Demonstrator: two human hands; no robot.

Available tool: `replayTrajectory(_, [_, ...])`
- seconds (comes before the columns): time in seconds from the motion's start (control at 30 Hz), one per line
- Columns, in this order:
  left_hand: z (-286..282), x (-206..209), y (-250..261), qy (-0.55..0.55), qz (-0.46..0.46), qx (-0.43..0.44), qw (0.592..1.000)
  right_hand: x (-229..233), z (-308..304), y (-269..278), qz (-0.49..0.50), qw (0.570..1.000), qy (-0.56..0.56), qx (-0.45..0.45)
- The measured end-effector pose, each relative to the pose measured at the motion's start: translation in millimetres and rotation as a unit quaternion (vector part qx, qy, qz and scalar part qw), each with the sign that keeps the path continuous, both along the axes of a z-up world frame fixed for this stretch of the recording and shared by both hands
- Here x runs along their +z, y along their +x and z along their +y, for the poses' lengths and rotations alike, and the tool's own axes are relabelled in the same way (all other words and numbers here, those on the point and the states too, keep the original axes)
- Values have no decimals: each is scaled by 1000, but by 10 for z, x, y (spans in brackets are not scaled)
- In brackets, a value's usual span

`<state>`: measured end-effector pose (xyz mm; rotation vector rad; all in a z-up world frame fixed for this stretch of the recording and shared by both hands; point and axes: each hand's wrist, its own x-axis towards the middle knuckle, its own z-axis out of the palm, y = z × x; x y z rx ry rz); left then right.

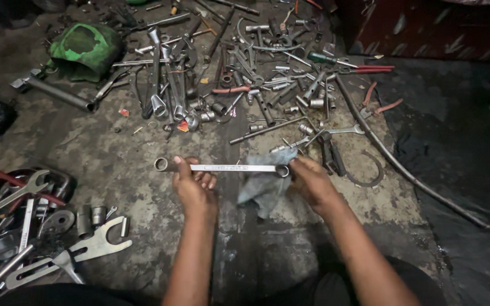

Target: The person wipes various wrenches, ratchets, and sockets with a cloth and organizes them on the floor.

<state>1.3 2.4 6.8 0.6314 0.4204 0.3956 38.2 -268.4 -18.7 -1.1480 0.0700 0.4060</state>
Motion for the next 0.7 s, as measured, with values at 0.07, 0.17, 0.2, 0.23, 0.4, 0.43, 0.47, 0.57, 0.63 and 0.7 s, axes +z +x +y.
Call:
replayTrajectory(0.07, [-8,24,-10,7,8,18,1000,120,48,-85,-10,998,-63,15])
replayTrajectory(0.17, [-85,55,-4,71,14,41,996,275,131,-191,-80,980,-175,48])
replayTrajectory(0.2, [-115,59,-5,71,21,34,997,313,153,-212,-112,969,-214,60])
replayTrajectory(0.23, [-142,55,-14,71,28,28,997,340,161,-227,-96,962,-241,83])
replayTrajectory(0.4, [-114,8,-24,8,43,45,998,399,84,-213,-98,968,-197,121])
replayTrajectory(0.43, [-87,2,-9,-3,49,49,998,409,82,-197,-124,969,-174,122])
replayTrajectory(0.47, [-66,-6,4,-13,55,53,997,423,84,-177,-149,969,-151,124])
replayTrajectory(0.57, [-42,-64,7,-20,66,56,996,447,161,-202,-261,923,-269,83])
replayTrajectory(0.63, [-64,-114,-6,-20,69,44,996,481,209,-258,-289,891,-348,51])
replayTrajectory(0.7, [-102,-138,-8,-19,82,38,996,548,229,-303,-265,891,-366,34])
